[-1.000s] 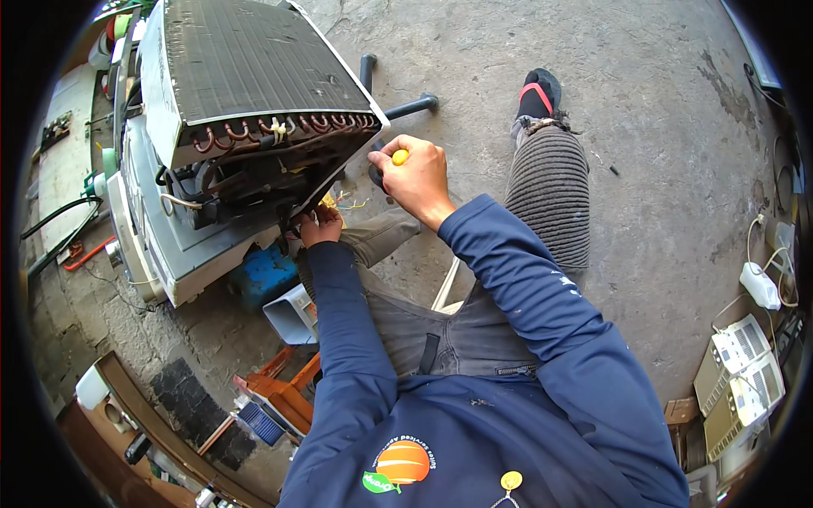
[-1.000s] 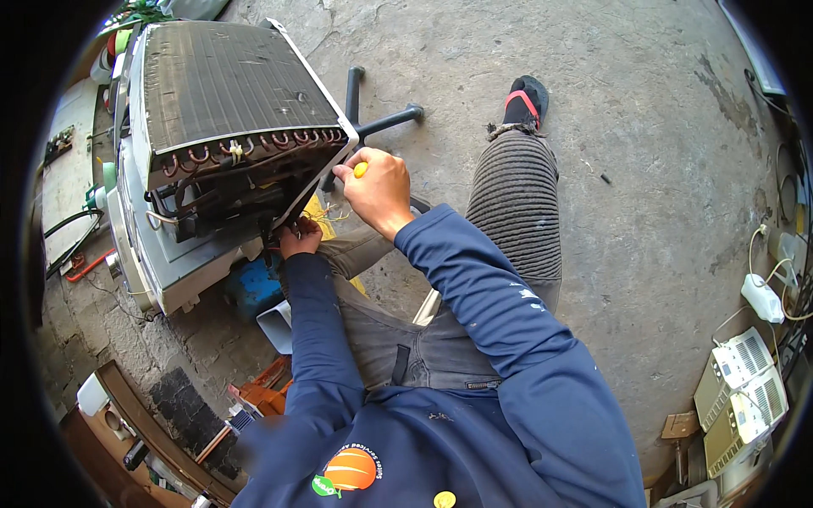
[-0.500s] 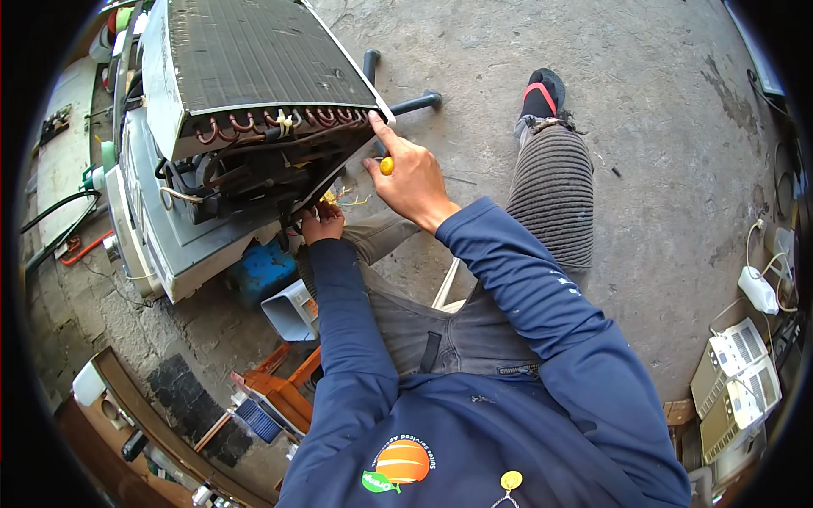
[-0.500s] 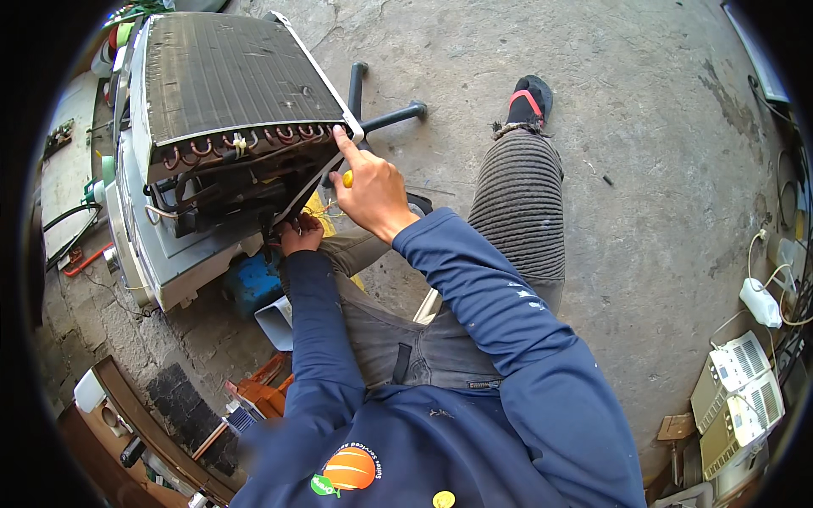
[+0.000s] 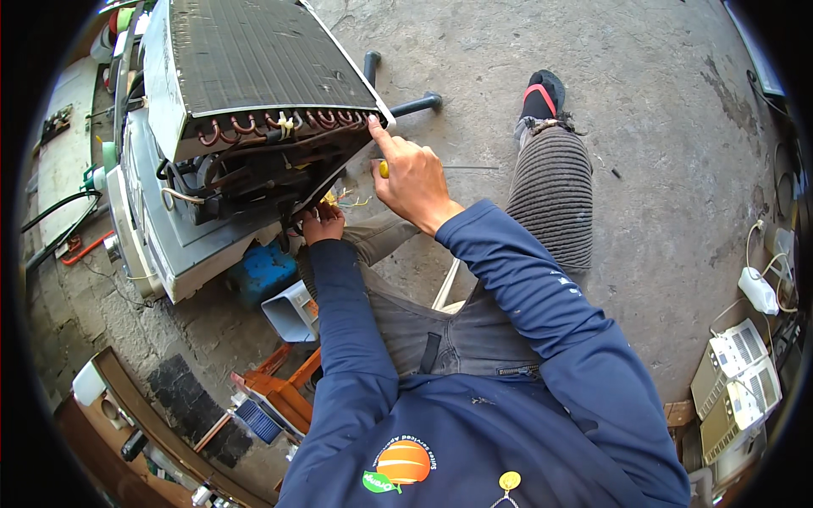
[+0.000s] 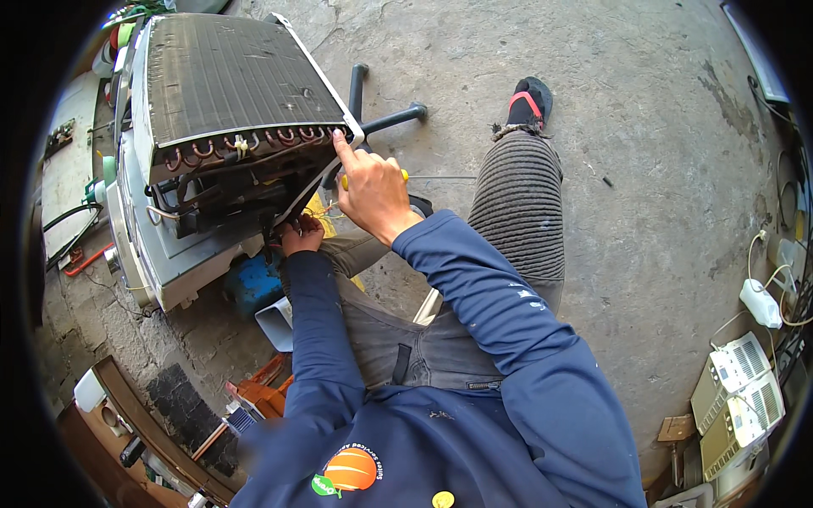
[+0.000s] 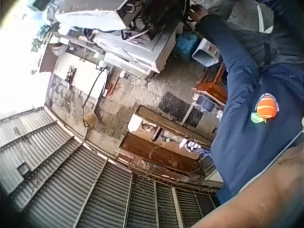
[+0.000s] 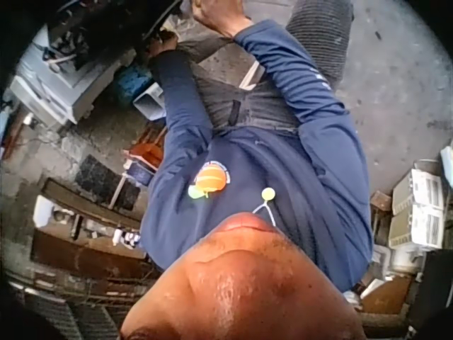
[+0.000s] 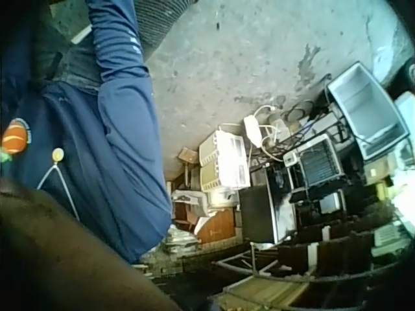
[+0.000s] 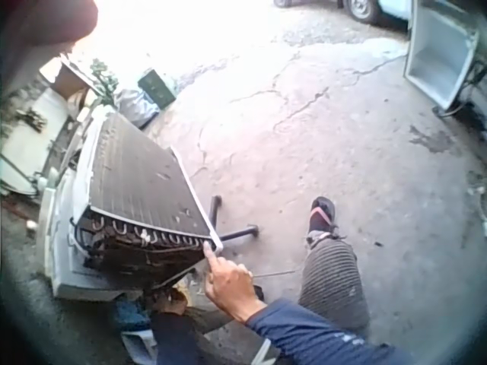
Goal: Disassembling an air conditioning unit by removing screws and plastic casing components.
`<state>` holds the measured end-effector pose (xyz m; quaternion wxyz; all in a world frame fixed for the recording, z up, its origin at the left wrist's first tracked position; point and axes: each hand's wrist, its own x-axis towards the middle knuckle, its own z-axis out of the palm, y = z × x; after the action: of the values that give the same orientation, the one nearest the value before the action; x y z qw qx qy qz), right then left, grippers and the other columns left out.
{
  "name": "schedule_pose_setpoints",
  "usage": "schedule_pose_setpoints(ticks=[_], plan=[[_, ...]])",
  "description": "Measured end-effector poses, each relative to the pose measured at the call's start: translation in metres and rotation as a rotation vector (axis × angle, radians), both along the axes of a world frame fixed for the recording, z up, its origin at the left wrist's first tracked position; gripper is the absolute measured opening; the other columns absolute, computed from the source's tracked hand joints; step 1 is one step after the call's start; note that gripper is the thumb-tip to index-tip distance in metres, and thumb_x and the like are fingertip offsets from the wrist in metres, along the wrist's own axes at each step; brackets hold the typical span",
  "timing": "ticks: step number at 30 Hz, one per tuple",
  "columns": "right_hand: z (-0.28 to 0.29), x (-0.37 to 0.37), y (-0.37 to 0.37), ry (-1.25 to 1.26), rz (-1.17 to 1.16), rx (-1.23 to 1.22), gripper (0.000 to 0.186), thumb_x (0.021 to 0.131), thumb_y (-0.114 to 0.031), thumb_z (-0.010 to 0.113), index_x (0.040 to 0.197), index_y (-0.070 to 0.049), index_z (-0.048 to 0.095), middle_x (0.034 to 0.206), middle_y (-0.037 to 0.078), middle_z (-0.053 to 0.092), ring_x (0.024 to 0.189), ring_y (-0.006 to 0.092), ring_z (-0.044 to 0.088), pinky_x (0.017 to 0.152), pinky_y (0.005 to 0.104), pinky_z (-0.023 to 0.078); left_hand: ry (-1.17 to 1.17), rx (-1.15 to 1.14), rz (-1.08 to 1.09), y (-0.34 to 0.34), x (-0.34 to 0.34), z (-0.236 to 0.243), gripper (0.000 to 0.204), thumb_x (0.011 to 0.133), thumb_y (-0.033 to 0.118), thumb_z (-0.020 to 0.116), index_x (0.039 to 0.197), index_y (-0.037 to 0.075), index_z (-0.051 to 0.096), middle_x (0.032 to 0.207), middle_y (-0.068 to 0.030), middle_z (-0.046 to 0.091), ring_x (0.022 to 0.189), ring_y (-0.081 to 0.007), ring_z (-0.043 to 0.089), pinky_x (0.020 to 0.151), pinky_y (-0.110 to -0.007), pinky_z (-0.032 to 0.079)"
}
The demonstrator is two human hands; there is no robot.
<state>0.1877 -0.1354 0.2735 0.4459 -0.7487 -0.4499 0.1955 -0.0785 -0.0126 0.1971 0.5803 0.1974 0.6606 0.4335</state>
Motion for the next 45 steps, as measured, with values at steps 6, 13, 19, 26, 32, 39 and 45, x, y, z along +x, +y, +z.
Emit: schedule_pose_setpoints(ticks=[6,13,19,26,32,39,45], plan=[[-0.002,0.004,0.001,0.07,-0.044,0.065,0.055,0.081,-0.009,0.067,0.136,-0.005,0.06,0.088,0.015,0.071,0.068,0.0274,0.068,0.06,0.0355,0.053,0.01,0.012,-0.003,-0.001,0.002,0.002,0.027,0.102,0.03,0.056,0.122,0.012,0.058,0.117,-0.0045,0.063,0.1,-0.0201,0.058,0.086,-0.036,0.046],[-0.004,0.011,0.003,0.543,-0.138,0.18,0.04,0.083,-0.012,0.07,0.122,-0.005,0.068,0.087,0.013,0.072,0.064,0.0218,0.064,0.058,0.0329,0.051,0.018,0.031,-0.01,-0.003,0.006,0.005,0.027,0.102,0.03,0.056,0.122,0.012,0.058,0.117,-0.0044,0.063,0.099,-0.0199,0.058,0.086,-0.036,0.046],[0.004,0.021,-0.001,0.804,-0.098,-0.079,0.031,0.084,-0.014,0.073,0.113,-0.004,0.068,0.079,0.01,0.068,0.06,0.017,0.057,0.056,0.0316,0.048,0.023,0.047,0.006,-0.003,0.007,0.007,0.027,0.101,0.03,0.057,0.122,0.012,0.058,0.117,-0.0043,0.063,0.099,-0.0197,0.057,0.087,-0.036,0.046],[0.004,0.006,-0.009,0.461,-0.115,0.008,0.035,0.083,-0.013,0.073,0.115,-0.001,0.064,0.075,0.012,0.069,0.058,0.0213,0.061,0.057,0.0332,0.051,-0.017,0.065,0.075,-0.009,0.01,0.005,0.028,0.101,0.03,0.057,0.122,0.012,0.058,0.116,-0.0042,0.063,0.099,-0.0195,0.057,0.087,-0.035,0.046],[-0.003,-0.001,-0.015,0.352,-0.099,0.027,0.044,0.084,-0.014,0.074,0.123,-0.001,0.06,0.071,0.009,0.065,0.057,0.019,0.058,0.056,0.0302,0.049,-0.092,0.063,0.175,-0.018,0.006,0.001,0.028,0.101,0.031,0.057,0.122,0.012,0.058,0.116,-0.0042,0.063,0.099,-0.0193,0.057,0.087,-0.035,0.045],[0.015,-0.006,-0.007,0.251,-0.04,0.005,0.05,0.084,-0.015,0.073,0.127,0.004,0.057,0.072,0.011,0.064,0.057,0.0209,0.059,0.057,0.0324,0.05,-0.19,0.025,0.268,-0.024,0.011,-0.005,0.028,0.101,0.031,0.057,0.122,0.012,0.058,0.116,-0.0041,0.063,0.098,-0.0191,0.056,0.087,-0.034,0.045],[0.012,-0.016,0.009,0.079,-0.042,-0.081,0.052,0.083,-0.015,0.073,0.125,0.01,0.056,0.074,0.014,0.066,0.059,0.0241,0.062,0.057,0.0344,0.051,-0.262,-0.012,0.287,-0.022,0.013,-0.008,0.029,0.101,0.031,0.058,0.122,0.012,0.058,0.116,-0.004,0.062,0.098,-0.0189,0.056,0.087,-0.034,0.045]])
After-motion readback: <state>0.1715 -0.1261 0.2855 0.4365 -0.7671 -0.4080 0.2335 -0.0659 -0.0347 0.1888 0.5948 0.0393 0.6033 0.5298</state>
